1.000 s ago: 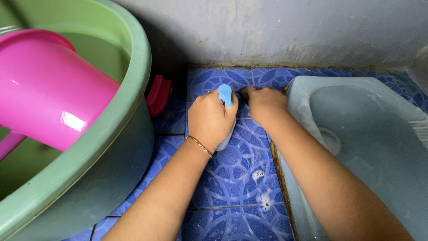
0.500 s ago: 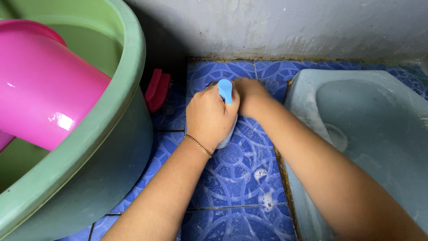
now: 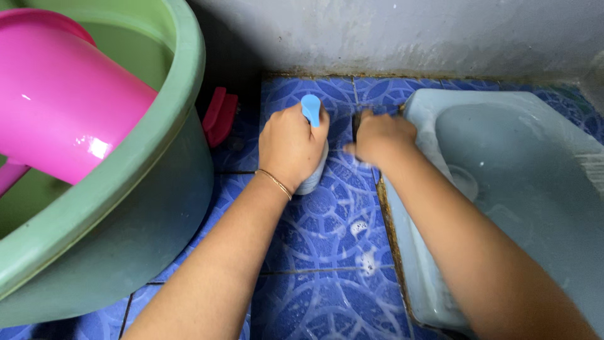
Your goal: The person sprays a cleaning solution onto a squat toilet and the surrounding floor tiles, then scrubs the surfaces with a sponge. They clean the toilet bowl, the rim, and the floor area around the fixture.
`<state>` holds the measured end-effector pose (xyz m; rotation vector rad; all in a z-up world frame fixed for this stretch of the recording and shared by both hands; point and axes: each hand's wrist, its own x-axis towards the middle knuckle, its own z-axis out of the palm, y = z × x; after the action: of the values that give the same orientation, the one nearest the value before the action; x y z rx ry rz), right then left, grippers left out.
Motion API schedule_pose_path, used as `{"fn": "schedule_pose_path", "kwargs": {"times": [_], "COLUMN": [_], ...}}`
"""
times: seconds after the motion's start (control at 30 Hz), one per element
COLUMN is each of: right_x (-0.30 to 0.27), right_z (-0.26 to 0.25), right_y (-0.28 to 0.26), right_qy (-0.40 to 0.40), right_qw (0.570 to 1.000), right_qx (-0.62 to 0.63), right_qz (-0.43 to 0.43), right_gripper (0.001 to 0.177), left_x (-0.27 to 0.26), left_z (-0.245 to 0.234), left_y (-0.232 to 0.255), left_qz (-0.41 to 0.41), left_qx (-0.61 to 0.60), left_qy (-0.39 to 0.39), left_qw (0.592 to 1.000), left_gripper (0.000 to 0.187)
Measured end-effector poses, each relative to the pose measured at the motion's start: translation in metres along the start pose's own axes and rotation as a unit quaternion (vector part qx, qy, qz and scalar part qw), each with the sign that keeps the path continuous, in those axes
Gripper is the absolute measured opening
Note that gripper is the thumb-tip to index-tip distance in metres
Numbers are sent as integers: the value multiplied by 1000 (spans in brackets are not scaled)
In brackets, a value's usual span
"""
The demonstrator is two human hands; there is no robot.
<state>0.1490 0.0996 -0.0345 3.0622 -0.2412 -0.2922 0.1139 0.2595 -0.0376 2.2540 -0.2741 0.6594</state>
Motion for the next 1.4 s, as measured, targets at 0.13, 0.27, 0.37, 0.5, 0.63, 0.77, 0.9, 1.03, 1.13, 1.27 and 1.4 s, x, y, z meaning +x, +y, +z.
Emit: {"fn": "schedule_pose_path", "kwargs": {"times": [0.13,0.27,0.37,0.5,0.63,0.77,0.9,1.03,1.13,1.27,1.4], "right_x": [-14,-67,-54,-39,-98,-105,-47,-55,-82,-59,-24], "right_z": [4,33,35,44,88,93,62,43,62,68,59], "right_y": [-5,-12,-11,-8,12,20,1,-1,15,20,16], "right_qy": [0,-57,-22,-1,-7,-74,41,-6,106,114,136], "right_qw": [999,991,997,1000,992,993,998,996,973,983,985], "right_qx": [-26,-84,-53,-15,-98,-68,4,-33,-120,-90,-75], "right_qz": [-37,-82,-50,-20,-79,-66,-37,-82,-168,-110,-77], "right_gripper": [84,83,83,84,69,73,70,58,43,42,76], "left_x": [-8,-27,-43,-60,-73,-79,-78,-79,-77,-76,-78], "left_z": [-6,-18,-27,-35,-43,-47,-47,-47,-49,-49,-48], "left_y": [1,10,18,25,29,33,33,34,34,34,33], "left_qz": [-6,-19,-32,-7,0,-4,1,0,2,6,9], "left_qx": [-11,-20,-10,-15,-25,-34,-32,-28,-32,-29,-30], "left_qy": [-19,-24,-43,-44,-59,-61,-55,-56,-58,-63,-61], "left_qw": [1000,999,999,999,998,998,998,998,998,998,998], "left_gripper": [36,34,35,30,26,23,22,22,22,22,22]}}
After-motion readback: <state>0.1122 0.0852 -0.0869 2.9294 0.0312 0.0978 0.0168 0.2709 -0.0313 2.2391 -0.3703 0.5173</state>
